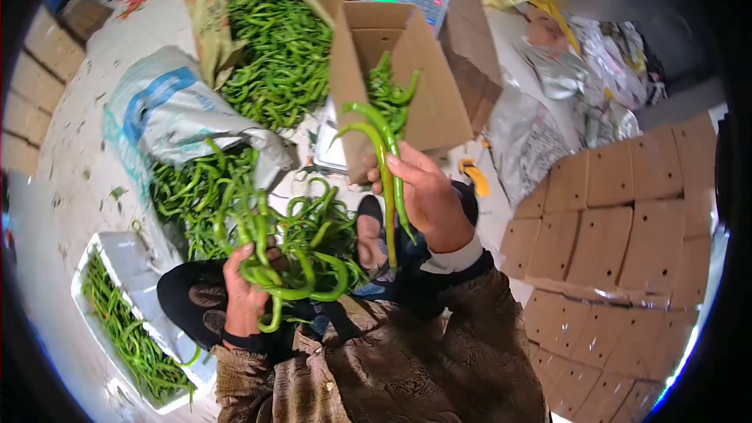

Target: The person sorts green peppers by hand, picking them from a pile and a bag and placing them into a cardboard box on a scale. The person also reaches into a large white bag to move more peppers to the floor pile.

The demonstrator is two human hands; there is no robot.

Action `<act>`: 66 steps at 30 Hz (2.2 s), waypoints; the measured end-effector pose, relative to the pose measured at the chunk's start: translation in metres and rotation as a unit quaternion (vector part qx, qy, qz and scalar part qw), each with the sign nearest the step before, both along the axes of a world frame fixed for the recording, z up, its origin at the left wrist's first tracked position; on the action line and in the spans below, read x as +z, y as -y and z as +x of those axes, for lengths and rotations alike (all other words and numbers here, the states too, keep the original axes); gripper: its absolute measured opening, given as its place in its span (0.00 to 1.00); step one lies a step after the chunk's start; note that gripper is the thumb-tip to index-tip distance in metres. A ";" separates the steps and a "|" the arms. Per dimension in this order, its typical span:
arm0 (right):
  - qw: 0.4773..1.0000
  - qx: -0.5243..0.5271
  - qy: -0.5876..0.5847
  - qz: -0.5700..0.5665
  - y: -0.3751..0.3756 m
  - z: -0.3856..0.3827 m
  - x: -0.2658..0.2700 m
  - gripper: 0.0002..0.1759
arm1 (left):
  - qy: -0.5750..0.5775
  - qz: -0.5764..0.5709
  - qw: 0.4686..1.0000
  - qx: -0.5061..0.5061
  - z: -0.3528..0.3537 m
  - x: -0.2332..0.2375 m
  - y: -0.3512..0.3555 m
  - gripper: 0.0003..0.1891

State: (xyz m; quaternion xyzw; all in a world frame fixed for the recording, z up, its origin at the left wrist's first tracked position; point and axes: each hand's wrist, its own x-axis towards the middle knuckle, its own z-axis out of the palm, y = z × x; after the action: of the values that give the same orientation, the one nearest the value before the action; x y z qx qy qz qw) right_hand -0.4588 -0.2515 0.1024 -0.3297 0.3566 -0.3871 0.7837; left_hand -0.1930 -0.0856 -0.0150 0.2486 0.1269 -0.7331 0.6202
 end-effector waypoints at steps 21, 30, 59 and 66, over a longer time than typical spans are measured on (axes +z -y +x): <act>0.952 -0.229 -0.166 -0.117 0.039 -0.159 0.029 0.18 | 0.076 -0.017 0.997 0.021 -0.023 -0.004 0.017 0.21; 0.844 -0.216 -0.446 -0.207 0.051 -0.188 0.017 0.16 | 0.073 -0.024 0.997 0.002 -0.030 -0.004 0.025 0.25; 0.797 0.282 -0.328 -0.421 -0.068 0.109 -0.050 0.18 | 0.027 -0.068 0.983 0.169 0.011 0.005 0.016 0.25; 0.939 0.242 -0.150 -0.193 -0.062 0.112 -0.050 0.17 | -0.033 -0.131 0.978 0.161 0.014 -0.004 0.007 0.28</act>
State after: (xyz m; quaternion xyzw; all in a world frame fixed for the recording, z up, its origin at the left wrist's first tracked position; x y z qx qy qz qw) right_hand -0.3465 -0.1891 0.0525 -0.6051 0.2981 -0.1932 0.7125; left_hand -0.1794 -0.0930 -0.0193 0.1167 0.0884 -0.6422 0.7524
